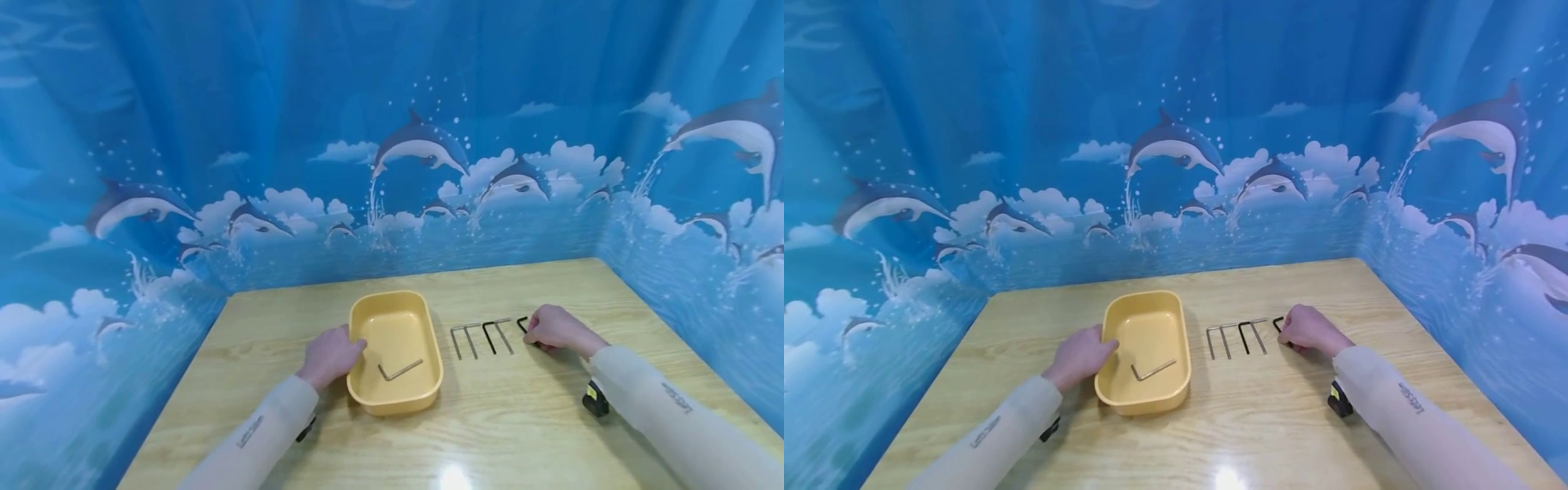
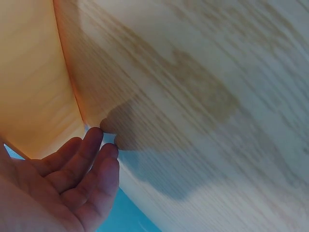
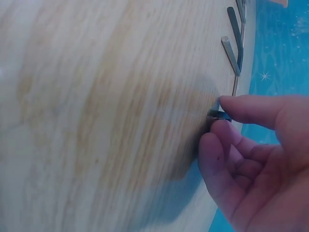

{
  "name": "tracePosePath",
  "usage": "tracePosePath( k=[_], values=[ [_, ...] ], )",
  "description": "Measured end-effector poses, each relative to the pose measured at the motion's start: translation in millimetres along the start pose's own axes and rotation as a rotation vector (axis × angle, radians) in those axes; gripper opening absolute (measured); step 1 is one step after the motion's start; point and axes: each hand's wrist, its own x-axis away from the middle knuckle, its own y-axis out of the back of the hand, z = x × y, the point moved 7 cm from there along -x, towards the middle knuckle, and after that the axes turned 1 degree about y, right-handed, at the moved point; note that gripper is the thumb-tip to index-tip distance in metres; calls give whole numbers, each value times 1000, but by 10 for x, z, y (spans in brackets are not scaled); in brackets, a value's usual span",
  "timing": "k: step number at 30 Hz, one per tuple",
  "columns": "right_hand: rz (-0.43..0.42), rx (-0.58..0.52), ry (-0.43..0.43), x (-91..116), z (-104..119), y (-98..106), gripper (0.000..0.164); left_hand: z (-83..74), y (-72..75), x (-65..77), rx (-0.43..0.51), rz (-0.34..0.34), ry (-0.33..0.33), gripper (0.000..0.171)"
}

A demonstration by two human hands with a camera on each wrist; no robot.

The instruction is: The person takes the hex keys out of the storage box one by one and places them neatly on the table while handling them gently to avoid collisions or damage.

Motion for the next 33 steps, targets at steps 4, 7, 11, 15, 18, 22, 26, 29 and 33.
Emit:
tracePosePath(
  k=[4,7,11,15,18,22,26,29,33],
  values=[
    [-2,9,-1,4,-16,-31,15,1,-21,16,10,14,5,37],
    [-9,30,3,-15,-24,-51,20,5,-38,14,4,18,10,38],
    [-13,60,-2,-59,-17,-24,28,9,-44,-10,10,22,14,39],
    [6,67,-8,-109,11,13,35,11,-28,-23,15,28,22,38],
    [13,71,-4,-135,37,28,37,5,-6,-34,8,17,20,37],
    [10,91,3,-158,60,34,38,-14,11,-54,-3,0,-1,36],
    [15,84,9,-179,70,23,40,-14,14,-58,-4,2,2,36],
    [24,65,7,-190,78,14,41,-5,14,-57,0,11,15,37],
    [23,64,18,-208,91,8,41,3,15,-56,-1,16,22,38]
  ],
)
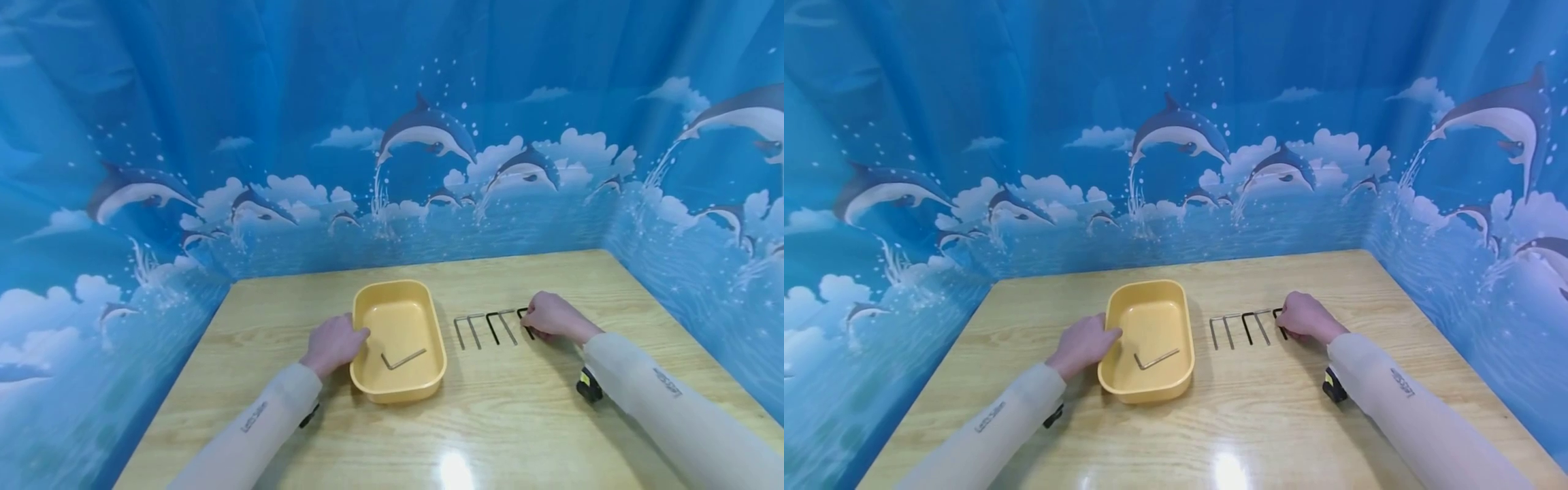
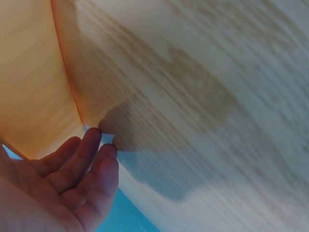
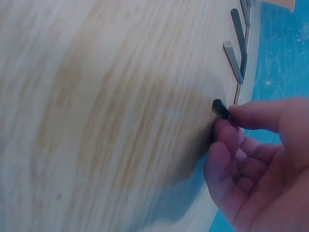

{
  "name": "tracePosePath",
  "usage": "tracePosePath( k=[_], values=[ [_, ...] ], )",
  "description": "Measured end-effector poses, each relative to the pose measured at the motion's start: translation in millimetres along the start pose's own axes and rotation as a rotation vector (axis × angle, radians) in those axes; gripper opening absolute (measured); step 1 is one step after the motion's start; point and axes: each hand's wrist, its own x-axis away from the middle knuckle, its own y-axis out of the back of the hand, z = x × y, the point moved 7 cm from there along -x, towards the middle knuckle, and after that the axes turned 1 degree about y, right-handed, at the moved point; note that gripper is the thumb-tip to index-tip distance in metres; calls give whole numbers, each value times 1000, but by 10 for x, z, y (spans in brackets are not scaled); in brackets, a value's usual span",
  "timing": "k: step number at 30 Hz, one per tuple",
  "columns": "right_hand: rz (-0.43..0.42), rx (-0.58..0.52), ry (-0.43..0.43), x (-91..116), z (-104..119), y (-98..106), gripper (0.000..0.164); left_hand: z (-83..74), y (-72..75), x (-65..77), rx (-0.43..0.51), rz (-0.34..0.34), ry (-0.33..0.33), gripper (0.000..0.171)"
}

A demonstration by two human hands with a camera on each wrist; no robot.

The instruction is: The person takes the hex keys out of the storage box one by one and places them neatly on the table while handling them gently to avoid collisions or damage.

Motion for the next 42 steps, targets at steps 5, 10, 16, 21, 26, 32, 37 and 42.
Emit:
tracePosePath(
  k=[5,10,16,21,26,32,37,42],
  values=[
    [1,6,16,-50,36,-7,41,33,32,7,0,0,5,37],
    [19,1,-3,-72,31,-45,42,68,19,15,5,7,10,36],
    [15,18,6,-50,39,-41,41,69,-6,5,0,-1,15,34],
    [-7,44,22,-29,21,-15,42,47,-29,-3,3,-6,13,35],
    [-4,45,26,-7,17,-24,42,37,-29,16,14,-7,27,37],
    [-28,110,9,36,56,44,50,12,-33,8,10,0,19,38],
    [-50,154,82,77,359,162,50,10,-27,-1,17,-6,22,37],
    [12,155,137,101,849,171,46,26,-32,6,17,-2,22,37]
  ],
)
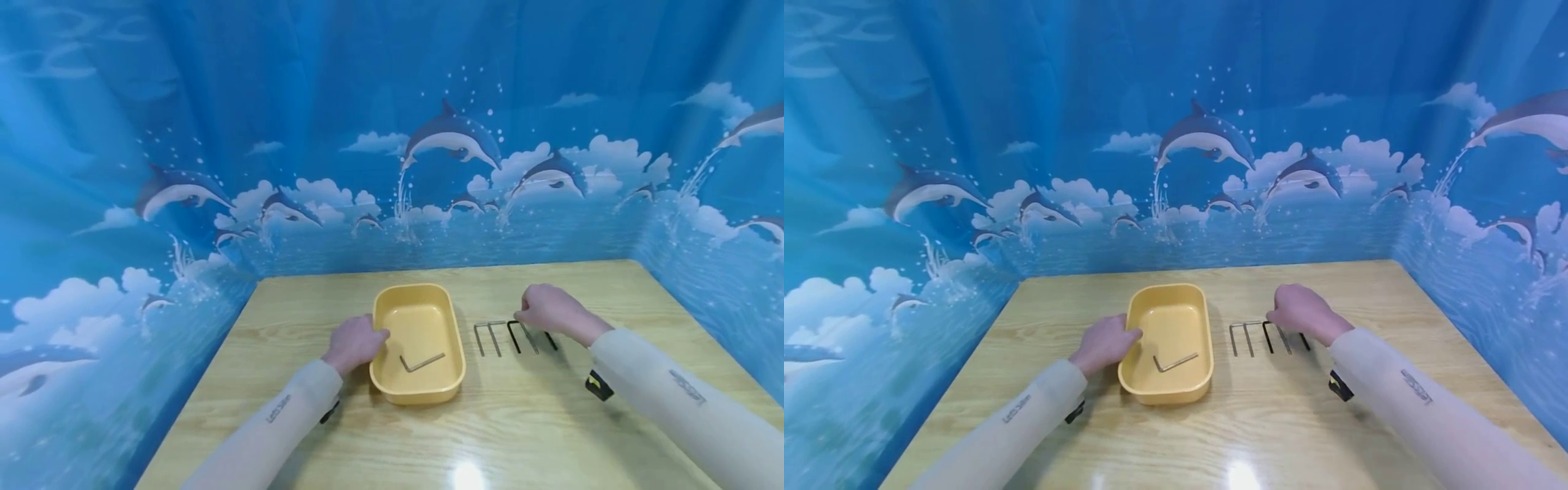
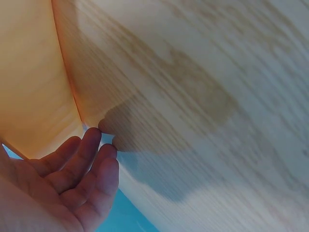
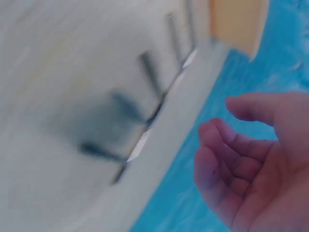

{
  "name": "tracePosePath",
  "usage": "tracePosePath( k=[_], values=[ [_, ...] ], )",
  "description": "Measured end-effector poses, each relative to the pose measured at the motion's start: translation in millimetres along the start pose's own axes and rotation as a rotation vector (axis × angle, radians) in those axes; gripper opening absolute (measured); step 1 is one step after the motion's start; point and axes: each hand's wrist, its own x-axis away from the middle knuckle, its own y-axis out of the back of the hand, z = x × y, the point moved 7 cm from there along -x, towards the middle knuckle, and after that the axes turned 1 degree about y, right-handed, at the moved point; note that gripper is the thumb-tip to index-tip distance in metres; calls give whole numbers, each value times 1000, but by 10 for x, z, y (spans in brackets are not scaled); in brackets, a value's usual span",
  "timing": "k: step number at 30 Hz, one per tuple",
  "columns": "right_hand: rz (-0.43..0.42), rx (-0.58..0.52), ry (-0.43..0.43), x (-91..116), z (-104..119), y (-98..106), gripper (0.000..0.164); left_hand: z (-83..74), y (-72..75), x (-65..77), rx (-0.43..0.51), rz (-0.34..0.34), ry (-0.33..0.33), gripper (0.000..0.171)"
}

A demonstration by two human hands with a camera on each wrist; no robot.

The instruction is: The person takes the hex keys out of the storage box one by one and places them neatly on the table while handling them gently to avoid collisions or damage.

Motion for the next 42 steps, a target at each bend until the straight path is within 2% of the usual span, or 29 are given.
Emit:
tracePosePath(
  k=[5,11,19,24,30,36,39,42],
  values=[
    [40,49,81,-53,540,8,39,6,-12,3,-13,8,-1,40],
    [55,105,211,-101,1151,-56,39,5,-13,9,-1,8,5,40],
    [137,233,316,-204,1696,-236,42,-27,-12,43,20,3,1,37],
    [228,318,358,-276,1921,-394,37,-28,-4,59,20,-3,-8,33],
    [299,438,364,-383,2084,-596,20,-35,22,41,-10,-41,-43,33],
    [336,564,358,-435,2124,-822,17,-27,11,13,-19,-54,-55,30],
    [352,608,356,-430,2122,-921,13,-14,17,35,-21,-63,-36,33],
    [371,630,337,-418,2093,-1002,19,-22,24,71,-19,-78,-29,39]
  ],
)
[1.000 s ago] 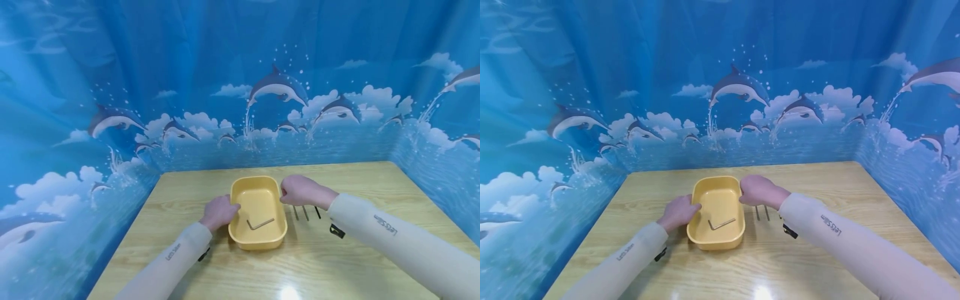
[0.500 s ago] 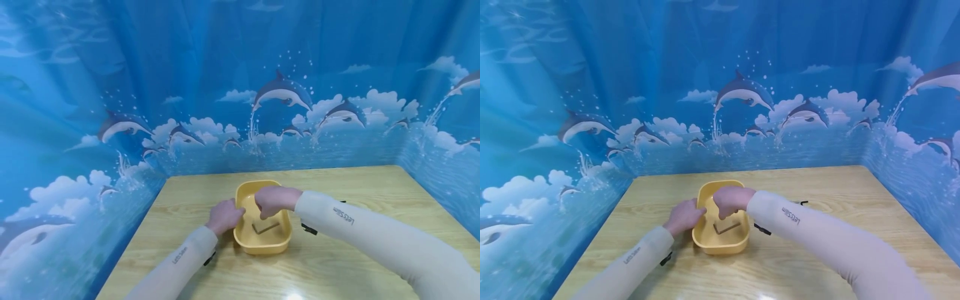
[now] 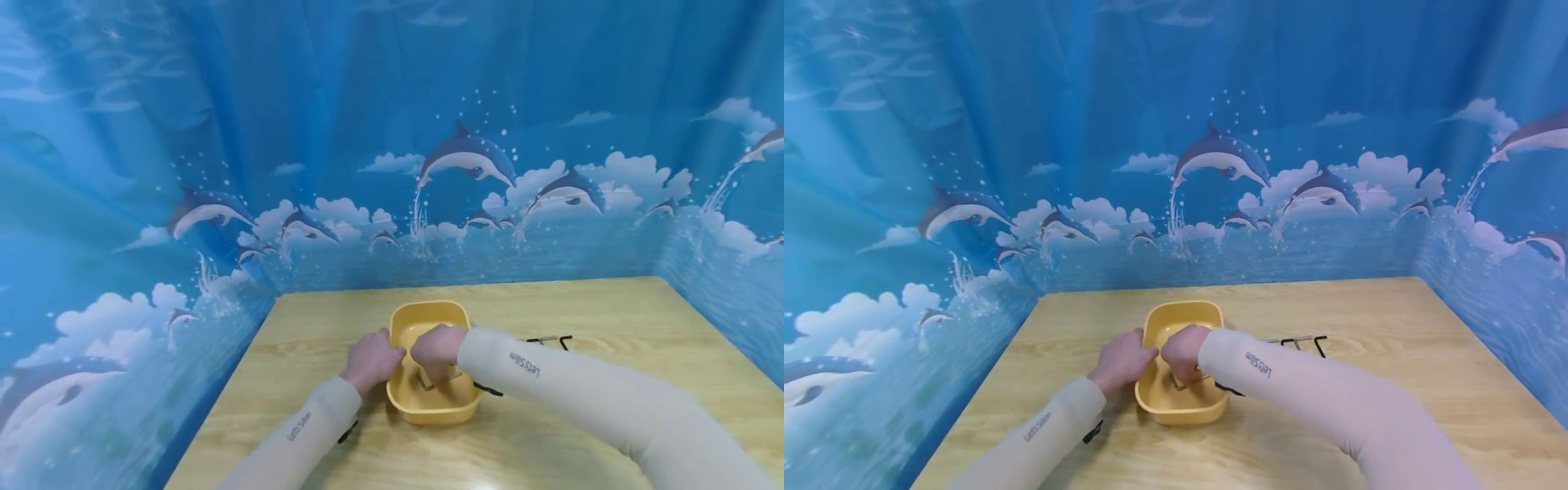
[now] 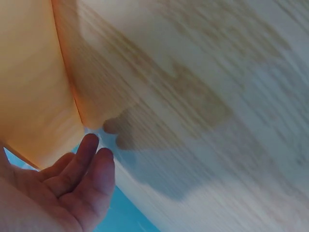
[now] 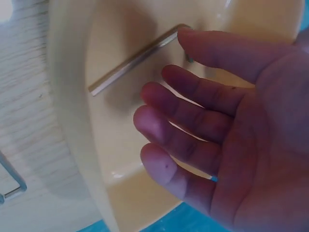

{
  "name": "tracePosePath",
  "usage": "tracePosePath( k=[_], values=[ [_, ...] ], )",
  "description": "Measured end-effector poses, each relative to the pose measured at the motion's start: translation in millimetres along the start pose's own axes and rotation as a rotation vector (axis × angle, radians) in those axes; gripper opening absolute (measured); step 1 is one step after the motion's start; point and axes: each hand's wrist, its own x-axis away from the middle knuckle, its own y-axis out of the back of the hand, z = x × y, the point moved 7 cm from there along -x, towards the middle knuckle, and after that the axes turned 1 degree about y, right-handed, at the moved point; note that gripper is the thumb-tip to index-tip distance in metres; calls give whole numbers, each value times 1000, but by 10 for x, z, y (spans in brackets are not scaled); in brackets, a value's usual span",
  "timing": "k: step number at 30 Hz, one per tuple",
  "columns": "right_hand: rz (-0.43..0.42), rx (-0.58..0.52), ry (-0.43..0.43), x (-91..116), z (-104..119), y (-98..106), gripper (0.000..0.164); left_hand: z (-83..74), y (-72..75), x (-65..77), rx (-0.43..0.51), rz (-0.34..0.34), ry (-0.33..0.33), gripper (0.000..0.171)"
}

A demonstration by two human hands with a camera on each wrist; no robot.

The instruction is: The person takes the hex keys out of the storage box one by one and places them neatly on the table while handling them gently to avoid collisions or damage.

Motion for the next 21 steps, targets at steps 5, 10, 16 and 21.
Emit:
tracePosePath(
  k=[5,10,16,21],
  values=[
    [4,36,4,3,33,-114,24,-35,-51,63,13,-11,-3,47],
    [-30,86,36,18,49,-119,23,-38,-73,64,8,-23,3,44],
    [-52,109,95,17,43,-117,22,-51,-30,23,2,-26,-6,42],
    [-104,121,150,2,62,-86,26,-35,-9,-2,-11,-20,-3,41]
  ],
)
